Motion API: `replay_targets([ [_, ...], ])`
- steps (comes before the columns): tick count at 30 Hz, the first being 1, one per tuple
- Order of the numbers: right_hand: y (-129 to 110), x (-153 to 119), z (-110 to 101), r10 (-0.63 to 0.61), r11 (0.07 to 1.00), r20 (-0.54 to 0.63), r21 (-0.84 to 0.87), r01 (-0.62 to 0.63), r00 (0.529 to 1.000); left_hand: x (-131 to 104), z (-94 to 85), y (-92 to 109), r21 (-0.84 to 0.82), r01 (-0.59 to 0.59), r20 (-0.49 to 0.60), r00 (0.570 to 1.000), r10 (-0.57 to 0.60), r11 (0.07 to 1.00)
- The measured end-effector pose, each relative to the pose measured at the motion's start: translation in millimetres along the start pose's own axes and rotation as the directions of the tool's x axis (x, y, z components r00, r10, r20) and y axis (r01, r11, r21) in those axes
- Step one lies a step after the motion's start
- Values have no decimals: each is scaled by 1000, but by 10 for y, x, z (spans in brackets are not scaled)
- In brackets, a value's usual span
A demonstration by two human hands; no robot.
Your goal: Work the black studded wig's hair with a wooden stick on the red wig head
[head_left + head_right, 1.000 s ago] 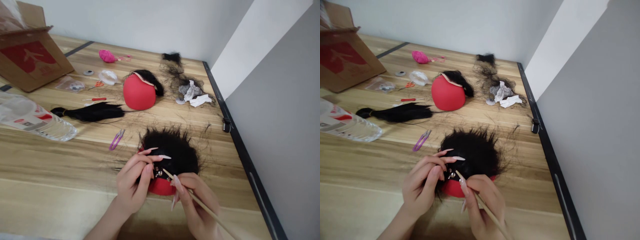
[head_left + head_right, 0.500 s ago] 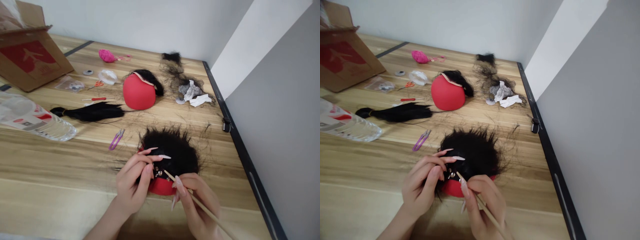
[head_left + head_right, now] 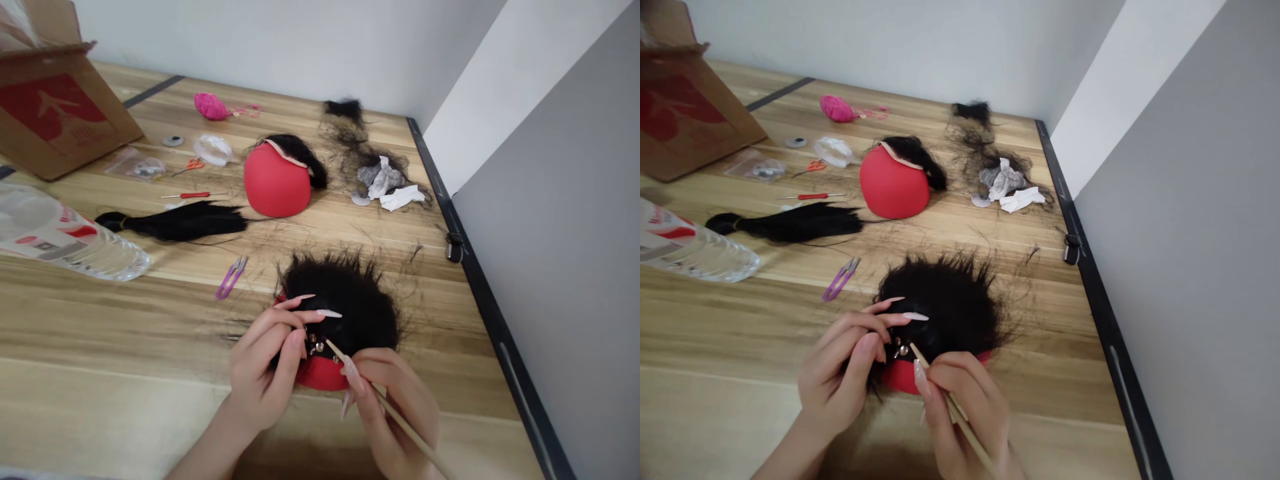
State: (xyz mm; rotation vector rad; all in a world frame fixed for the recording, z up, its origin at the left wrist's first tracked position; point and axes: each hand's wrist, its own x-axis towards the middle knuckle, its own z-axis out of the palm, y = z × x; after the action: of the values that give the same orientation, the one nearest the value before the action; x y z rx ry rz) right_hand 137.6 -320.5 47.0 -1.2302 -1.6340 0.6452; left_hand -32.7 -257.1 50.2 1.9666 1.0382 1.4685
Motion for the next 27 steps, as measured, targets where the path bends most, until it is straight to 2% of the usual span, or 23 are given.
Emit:
replay_targets([
  [7, -74, 6, -29, 66, 998, 68, -4, -66, 995, 13, -2, 6, 20, -32, 24, 999, 31, 999],
  [14, -51, 21, -28, -50, 996, 106, -72, 58, 993, 11, 1, 6, 41, -29, 22, 999, 28, 999],
  [27, -55, -18, -28, -32, 990, 120, -130, 47, 992, 20, -5, 5, 41, -2, 23, 1000, 1, 999],
])
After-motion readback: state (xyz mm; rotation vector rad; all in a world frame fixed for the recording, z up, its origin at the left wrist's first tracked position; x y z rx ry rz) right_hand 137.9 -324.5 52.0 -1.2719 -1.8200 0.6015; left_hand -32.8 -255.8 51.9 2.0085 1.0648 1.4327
